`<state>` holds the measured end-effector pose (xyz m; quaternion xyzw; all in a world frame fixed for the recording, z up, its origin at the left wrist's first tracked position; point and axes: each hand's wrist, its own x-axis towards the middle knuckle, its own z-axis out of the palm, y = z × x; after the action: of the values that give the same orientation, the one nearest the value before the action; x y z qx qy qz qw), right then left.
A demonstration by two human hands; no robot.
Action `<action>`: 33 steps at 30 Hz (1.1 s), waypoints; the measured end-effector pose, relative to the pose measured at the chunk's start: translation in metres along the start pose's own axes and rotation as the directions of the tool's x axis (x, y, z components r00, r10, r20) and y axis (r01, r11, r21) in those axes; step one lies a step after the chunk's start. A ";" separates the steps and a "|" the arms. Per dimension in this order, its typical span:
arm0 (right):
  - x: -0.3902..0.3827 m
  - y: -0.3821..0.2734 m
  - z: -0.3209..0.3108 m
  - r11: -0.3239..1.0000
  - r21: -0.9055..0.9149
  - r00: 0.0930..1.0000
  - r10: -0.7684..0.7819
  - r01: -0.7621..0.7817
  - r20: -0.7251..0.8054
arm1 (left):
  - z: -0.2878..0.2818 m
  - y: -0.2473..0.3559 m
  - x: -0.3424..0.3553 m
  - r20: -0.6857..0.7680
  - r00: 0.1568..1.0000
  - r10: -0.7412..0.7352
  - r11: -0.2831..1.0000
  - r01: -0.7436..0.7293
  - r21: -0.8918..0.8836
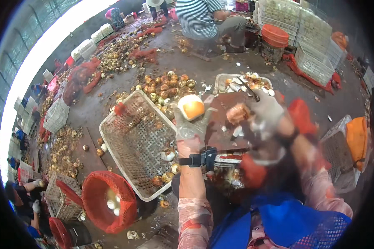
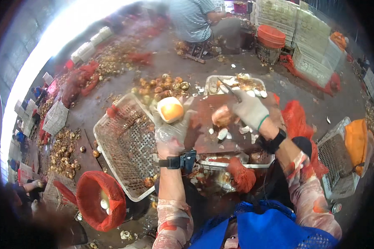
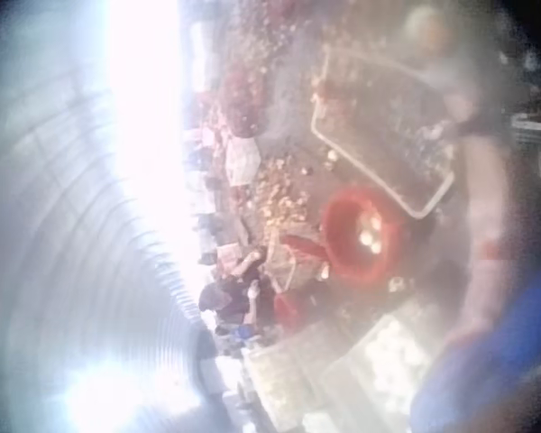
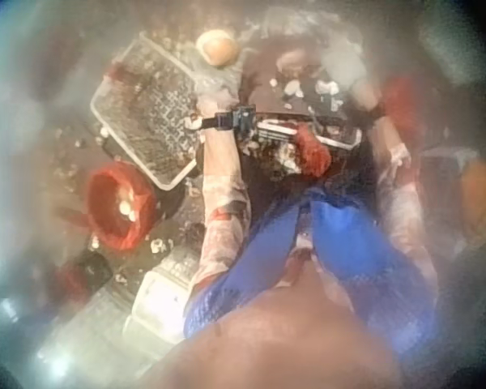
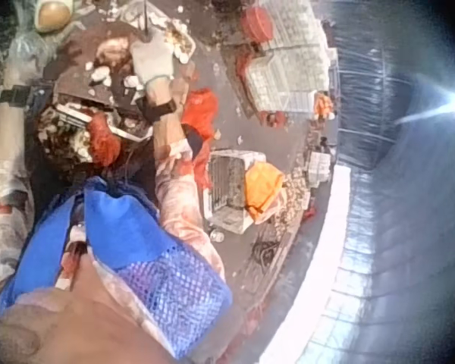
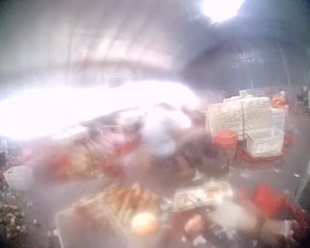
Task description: The person peels onions by trimming the ends and peeling away the skins using a knife and by hand, then places the peeled onions into a basket.
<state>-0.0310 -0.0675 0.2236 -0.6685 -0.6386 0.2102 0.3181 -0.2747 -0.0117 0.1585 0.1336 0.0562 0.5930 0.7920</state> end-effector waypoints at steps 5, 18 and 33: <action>-0.016 -0.069 0.064 0.990 0.132 0.997 -0.055 0.047 0.060 | -0.005 -0.001 0.002 -0.115 0.993 -0.028 1.000 0.026 -0.016; -0.002 -0.086 0.097 0.942 -0.199 0.954 -0.290 0.270 -0.079 | -0.031 -0.003 0.011 -0.034 0.997 -0.072 0.997 0.072 -0.008; -0.004 -0.086 0.079 0.959 -0.239 0.986 -0.164 0.153 -0.026 | -0.018 0.000 0.007 -0.062 0.993 0.096 0.981 -0.084 0.173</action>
<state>-0.1479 -0.0602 0.2269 -0.6530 -0.7031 0.0910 0.2666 -0.2769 -0.0026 0.1417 0.1823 0.1285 0.6257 0.7475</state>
